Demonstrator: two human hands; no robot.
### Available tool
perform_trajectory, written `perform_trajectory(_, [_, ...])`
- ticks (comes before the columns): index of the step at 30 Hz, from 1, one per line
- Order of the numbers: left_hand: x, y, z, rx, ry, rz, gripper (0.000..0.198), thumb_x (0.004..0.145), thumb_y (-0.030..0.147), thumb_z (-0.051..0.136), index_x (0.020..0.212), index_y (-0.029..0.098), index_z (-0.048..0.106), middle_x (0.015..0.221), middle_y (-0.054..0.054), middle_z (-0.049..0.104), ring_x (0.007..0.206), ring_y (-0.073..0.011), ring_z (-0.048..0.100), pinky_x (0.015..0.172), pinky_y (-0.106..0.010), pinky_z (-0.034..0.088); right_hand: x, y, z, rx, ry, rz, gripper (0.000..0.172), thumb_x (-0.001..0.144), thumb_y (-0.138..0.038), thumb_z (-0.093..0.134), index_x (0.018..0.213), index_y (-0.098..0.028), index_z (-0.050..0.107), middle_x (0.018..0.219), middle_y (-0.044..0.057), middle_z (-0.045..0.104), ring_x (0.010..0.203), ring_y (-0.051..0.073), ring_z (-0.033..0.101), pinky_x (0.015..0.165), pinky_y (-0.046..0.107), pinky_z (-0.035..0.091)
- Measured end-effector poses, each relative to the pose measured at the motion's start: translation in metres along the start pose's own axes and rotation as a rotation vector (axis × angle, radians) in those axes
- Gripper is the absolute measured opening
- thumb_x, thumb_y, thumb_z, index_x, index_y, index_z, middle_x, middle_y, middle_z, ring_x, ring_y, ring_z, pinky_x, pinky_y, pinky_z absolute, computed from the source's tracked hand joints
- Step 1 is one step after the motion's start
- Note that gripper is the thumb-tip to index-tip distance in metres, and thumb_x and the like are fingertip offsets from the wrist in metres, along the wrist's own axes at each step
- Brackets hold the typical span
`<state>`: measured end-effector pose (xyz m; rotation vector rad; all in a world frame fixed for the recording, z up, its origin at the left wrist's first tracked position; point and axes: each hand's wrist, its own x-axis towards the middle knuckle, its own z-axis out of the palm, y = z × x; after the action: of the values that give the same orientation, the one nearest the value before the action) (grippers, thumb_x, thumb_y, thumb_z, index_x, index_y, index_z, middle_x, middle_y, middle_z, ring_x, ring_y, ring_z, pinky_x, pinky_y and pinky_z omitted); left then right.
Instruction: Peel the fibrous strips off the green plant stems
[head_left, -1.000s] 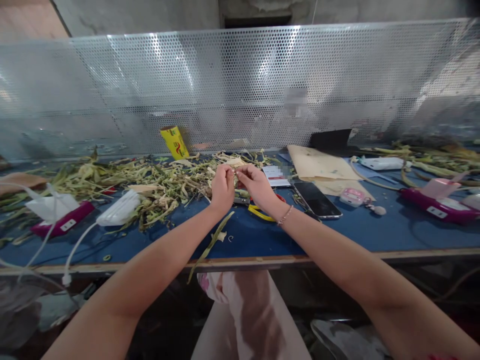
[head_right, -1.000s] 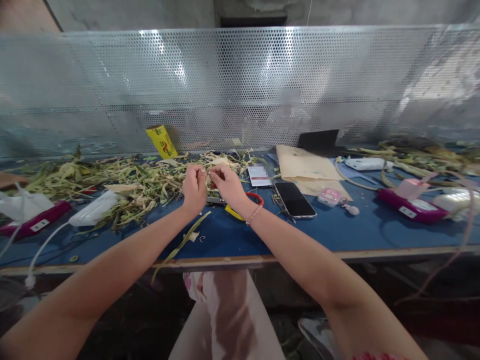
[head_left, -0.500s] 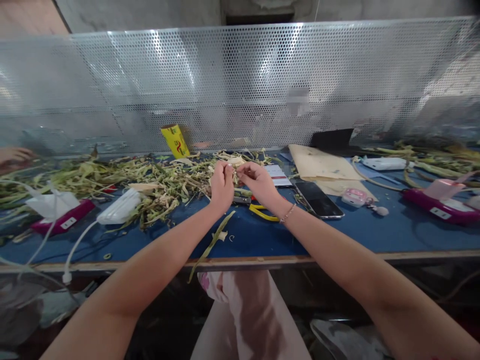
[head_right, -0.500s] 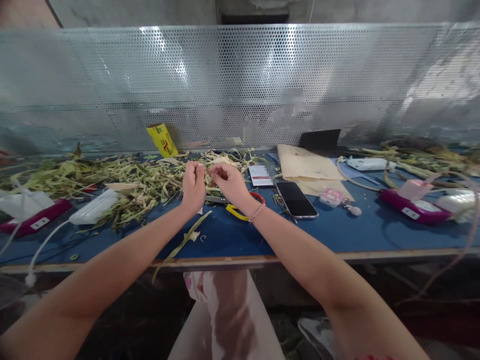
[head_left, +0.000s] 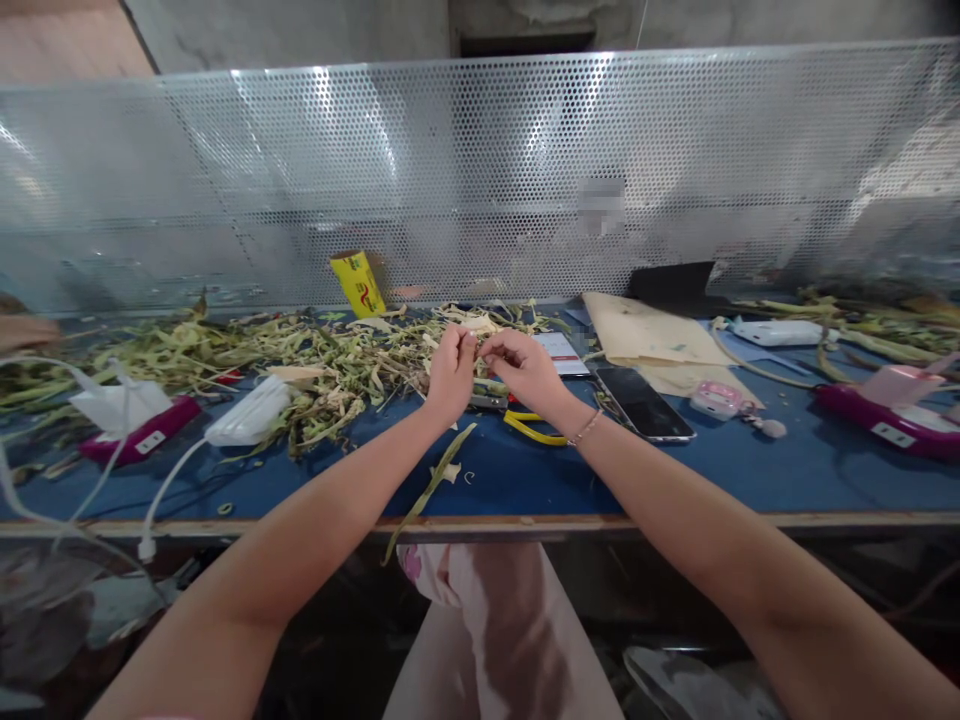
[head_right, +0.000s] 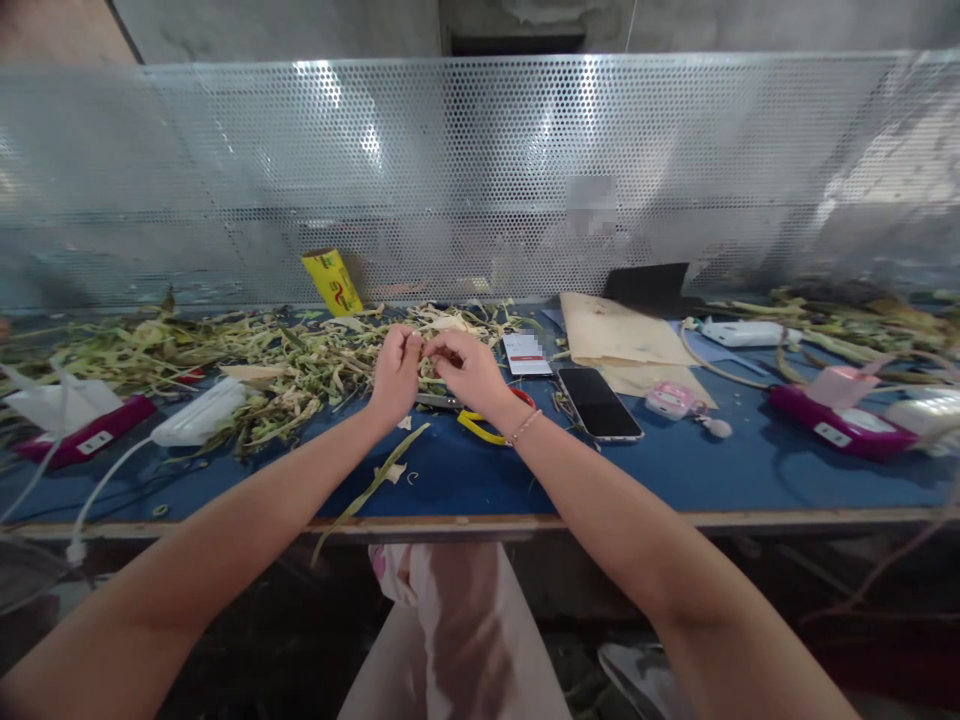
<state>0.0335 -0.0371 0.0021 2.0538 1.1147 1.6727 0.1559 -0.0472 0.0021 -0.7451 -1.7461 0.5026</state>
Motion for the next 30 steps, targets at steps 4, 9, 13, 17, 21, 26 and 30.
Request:
perform_trajectory(4, [0.0032, 0.0005, -0.0016, -0.056, -0.096, 0.000, 0.030, 0.085, 0.042, 0.037, 0.064, 0.020, 0.036, 0.060, 0.002, 0.036, 0.056, -0.0108, 0.037, 0.055, -0.024, 0.034, 0.0016, 0.0041, -0.0049, -0.081, -0.046, -0.048, 0.011, 0.070, -0.013, 0.046, 0.070, -0.020, 0.055, 0.064, 0.000, 0.050, 0.058, 0.012, 0.047, 0.056, 0.027, 0.039])
perform_trajectory(9, [0.0042, -0.0002, -0.0020, -0.149, -0.224, -0.099, 0.025, 0.085, 0.035, 0.037, 0.066, 0.020, 0.036, 0.058, 0.004, 0.035, 0.048, -0.0085, 0.035, 0.047, -0.022, 0.033, 0.0029, 0.0075, -0.0093, -0.141, -0.077, -0.081, 0.014, 0.069, -0.011, 0.045, 0.070, -0.019, 0.056, 0.064, 0.000, 0.052, 0.056, 0.011, 0.045, 0.055, 0.026, 0.037])
perform_trajectory(13, [0.0004, 0.0004, 0.0005, -0.072, -0.149, -0.106, 0.020, 0.086, 0.027, 0.035, 0.067, 0.019, 0.036, 0.058, 0.004, 0.036, 0.050, -0.0083, 0.037, 0.051, -0.022, 0.033, 0.0011, 0.0048, -0.0069, -0.248, -0.036, -0.136, 0.015, 0.067, -0.007, 0.045, 0.069, -0.018, 0.056, 0.061, 0.000, 0.050, 0.058, 0.011, 0.045, 0.055, 0.024, 0.036])
perform_trajectory(17, [-0.0028, 0.0015, 0.0024, 0.059, -0.035, -0.096, 0.018, 0.086, 0.023, 0.036, 0.068, 0.019, 0.037, 0.061, 0.003, 0.040, 0.058, -0.0096, 0.039, 0.058, -0.023, 0.032, -0.0006, 0.0047, -0.0016, -0.269, 0.002, -0.176, 0.016, 0.067, -0.006, 0.045, 0.069, -0.017, 0.056, 0.063, 0.000, 0.050, 0.058, 0.011, 0.046, 0.053, 0.023, 0.036])
perform_trajectory(21, [-0.0025, 0.0008, 0.0017, 0.054, -0.067, -0.081, 0.019, 0.086, 0.024, 0.035, 0.067, 0.019, 0.037, 0.061, 0.003, 0.040, 0.060, -0.0100, 0.039, 0.060, -0.023, 0.032, -0.0007, 0.0064, -0.0007, -0.237, -0.027, -0.172, 0.017, 0.067, -0.005, 0.045, 0.069, -0.017, 0.056, 0.064, 0.000, 0.050, 0.057, 0.010, 0.046, 0.050, 0.022, 0.036])
perform_trajectory(26, [0.0015, -0.0001, -0.0016, 0.031, -0.149, -0.065, 0.022, 0.086, 0.026, 0.036, 0.064, 0.019, 0.037, 0.058, 0.004, 0.039, 0.059, -0.0105, 0.039, 0.060, -0.023, 0.031, -0.0004, 0.0064, -0.0038, -0.210, -0.087, -0.177, 0.017, 0.065, -0.004, 0.045, 0.067, -0.017, 0.055, 0.064, 0.000, 0.050, 0.057, 0.010, 0.046, 0.051, 0.022, 0.036])
perform_trajectory(30, [0.0048, -0.0006, -0.0037, 0.026, -0.209, -0.063, 0.022, 0.085, 0.025, 0.038, 0.064, 0.019, 0.038, 0.058, 0.004, 0.041, 0.059, -0.0103, 0.040, 0.058, -0.023, 0.031, -0.0003, 0.0056, -0.0051, -0.173, -0.134, -0.161, 0.016, 0.064, -0.005, 0.044, 0.066, -0.017, 0.055, 0.064, 0.000, 0.049, 0.056, 0.009, 0.046, 0.050, 0.021, 0.036])
